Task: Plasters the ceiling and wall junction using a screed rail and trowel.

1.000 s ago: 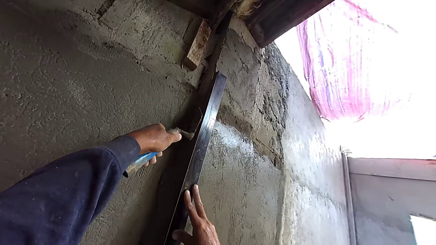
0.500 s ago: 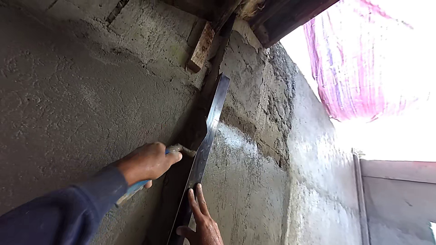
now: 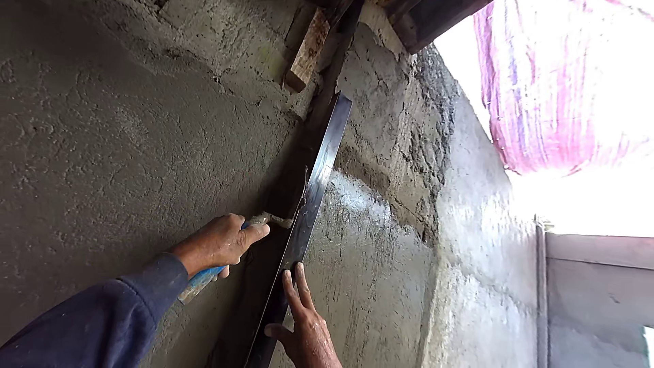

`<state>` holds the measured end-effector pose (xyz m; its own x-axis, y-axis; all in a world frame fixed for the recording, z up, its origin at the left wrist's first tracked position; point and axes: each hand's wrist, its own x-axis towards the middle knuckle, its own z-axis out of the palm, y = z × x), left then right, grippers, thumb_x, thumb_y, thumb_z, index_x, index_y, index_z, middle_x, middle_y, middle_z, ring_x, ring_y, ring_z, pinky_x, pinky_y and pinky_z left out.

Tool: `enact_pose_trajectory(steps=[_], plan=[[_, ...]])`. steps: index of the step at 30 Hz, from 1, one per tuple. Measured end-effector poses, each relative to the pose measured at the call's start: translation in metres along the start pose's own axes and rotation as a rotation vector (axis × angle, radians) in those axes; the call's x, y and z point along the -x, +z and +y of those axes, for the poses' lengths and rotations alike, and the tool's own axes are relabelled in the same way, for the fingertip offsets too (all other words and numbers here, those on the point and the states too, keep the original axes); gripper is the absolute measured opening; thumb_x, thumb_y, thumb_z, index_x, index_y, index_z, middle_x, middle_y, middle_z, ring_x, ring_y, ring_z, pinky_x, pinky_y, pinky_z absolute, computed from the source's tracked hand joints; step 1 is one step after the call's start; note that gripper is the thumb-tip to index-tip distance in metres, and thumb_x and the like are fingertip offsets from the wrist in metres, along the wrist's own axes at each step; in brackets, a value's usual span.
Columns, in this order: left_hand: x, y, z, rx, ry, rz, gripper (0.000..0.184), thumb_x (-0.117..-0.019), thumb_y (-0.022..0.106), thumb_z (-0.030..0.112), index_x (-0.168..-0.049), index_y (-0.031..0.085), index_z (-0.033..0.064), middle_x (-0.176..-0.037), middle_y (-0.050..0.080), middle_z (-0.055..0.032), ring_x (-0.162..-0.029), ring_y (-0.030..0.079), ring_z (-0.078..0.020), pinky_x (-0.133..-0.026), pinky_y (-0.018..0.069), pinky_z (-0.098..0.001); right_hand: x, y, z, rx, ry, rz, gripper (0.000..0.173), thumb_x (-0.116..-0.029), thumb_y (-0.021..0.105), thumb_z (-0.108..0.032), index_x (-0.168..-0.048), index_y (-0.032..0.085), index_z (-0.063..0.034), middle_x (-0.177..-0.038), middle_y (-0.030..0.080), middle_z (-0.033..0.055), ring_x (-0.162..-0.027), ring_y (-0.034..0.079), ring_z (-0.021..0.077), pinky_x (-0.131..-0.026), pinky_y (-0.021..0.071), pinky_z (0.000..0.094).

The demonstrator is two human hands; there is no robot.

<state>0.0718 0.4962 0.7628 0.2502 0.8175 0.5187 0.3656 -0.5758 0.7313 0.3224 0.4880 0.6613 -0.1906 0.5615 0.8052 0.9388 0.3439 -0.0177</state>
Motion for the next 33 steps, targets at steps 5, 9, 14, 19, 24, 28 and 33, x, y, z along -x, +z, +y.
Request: enact_pose_trajectory(steps=[5,9,14,19,24,28,33], plan=[[0.028,0.009,-0.048,0.310,0.002,-0.142,0.055,-0.1036,0.044,0.060,-0.109,0.056,0.0062,-0.060,0.053,-0.0086,-0.040,0.054,-0.0172,-0.038,0.0508,-0.0304,0.000,-0.002,0.001,0.043,-0.029,0.027,0.098,-0.0753,0.089,-0.030,-0.159,0.039,-0.0185,-0.170,0.018,0.0120,-0.099,0.073,0.0319,-0.074,0.0611,0.0496],[0.090,0.045,-0.118,0.774,-0.134,-0.295,0.065,-0.0992,0.040,0.072,-0.097,0.057,0.0090,-0.056,0.048,-0.0036,-0.036,0.051,-0.0136,-0.034,0.0500,-0.0302,0.004,0.000,0.006,0.050,-0.063,0.051,0.102,-0.0750,0.090,-0.030,-0.161,0.035,-0.0224,-0.171,0.017,0.0093,-0.104,0.071,0.0365,-0.079,0.0601,0.0562],[0.154,0.067,-0.178,0.864,-0.256,-0.294,0.055,-0.1010,0.039,0.065,-0.092,0.060,0.0142,-0.061,0.055,0.0002,-0.041,0.054,-0.0121,-0.036,0.0497,-0.0290,0.003,0.001,0.006,0.061,-0.072,0.065,0.106,-0.0730,0.092,-0.029,-0.161,0.034,-0.0232,-0.172,0.010,0.0087,-0.095,0.073,0.0332,-0.073,0.0605,0.0536],[0.183,0.075,-0.207,0.797,-0.227,-0.205,0.049,-0.1005,0.046,0.063,-0.093,0.062,0.0171,-0.063,0.056,0.0026,-0.043,0.055,-0.0106,-0.037,0.0502,-0.0271,0.003,-0.005,0.005,0.064,-0.090,0.028,0.107,-0.0754,0.091,-0.026,-0.163,0.030,-0.0213,-0.173,0.003,0.0078,-0.077,0.070,0.0293,-0.061,0.0583,0.0510],[0.183,0.087,-0.233,0.519,-0.146,-0.040,0.051,-0.0929,0.054,0.071,-0.095,0.061,0.0197,-0.059,0.056,0.0024,-0.042,0.055,-0.0112,-0.037,0.0484,-0.0271,0.002,-0.005,0.002,0.073,-0.095,0.014,0.110,-0.0757,0.091,-0.025,-0.164,0.026,-0.0192,-0.173,-0.001,0.0085,-0.090,0.070,0.0326,-0.064,0.0579,0.0526],[0.143,0.086,-0.228,0.207,-0.050,0.050,0.061,-0.0901,0.045,0.079,-0.094,0.064,0.0212,-0.056,0.056,0.0026,-0.042,0.056,-0.0102,-0.039,0.0484,-0.0266,0.002,-0.006,0.002,0.059,-0.090,0.018,0.109,-0.0753,0.092,-0.024,-0.163,0.028,-0.0215,-0.173,-0.002,0.0067,-0.069,0.065,0.0244,-0.056,0.0550,0.0475],[0.088,0.078,-0.205,0.187,-0.037,0.021,0.045,-0.1038,0.050,0.054,-0.104,0.062,0.0108,-0.061,0.056,-0.0037,-0.046,0.056,-0.0137,-0.044,0.0494,-0.0284,0.001,-0.005,0.004,0.070,-0.105,0.037,0.109,-0.0743,0.092,-0.026,-0.163,0.029,-0.0207,-0.173,-0.001,0.0077,-0.075,0.067,0.0248,-0.059,0.0564,0.0465]])
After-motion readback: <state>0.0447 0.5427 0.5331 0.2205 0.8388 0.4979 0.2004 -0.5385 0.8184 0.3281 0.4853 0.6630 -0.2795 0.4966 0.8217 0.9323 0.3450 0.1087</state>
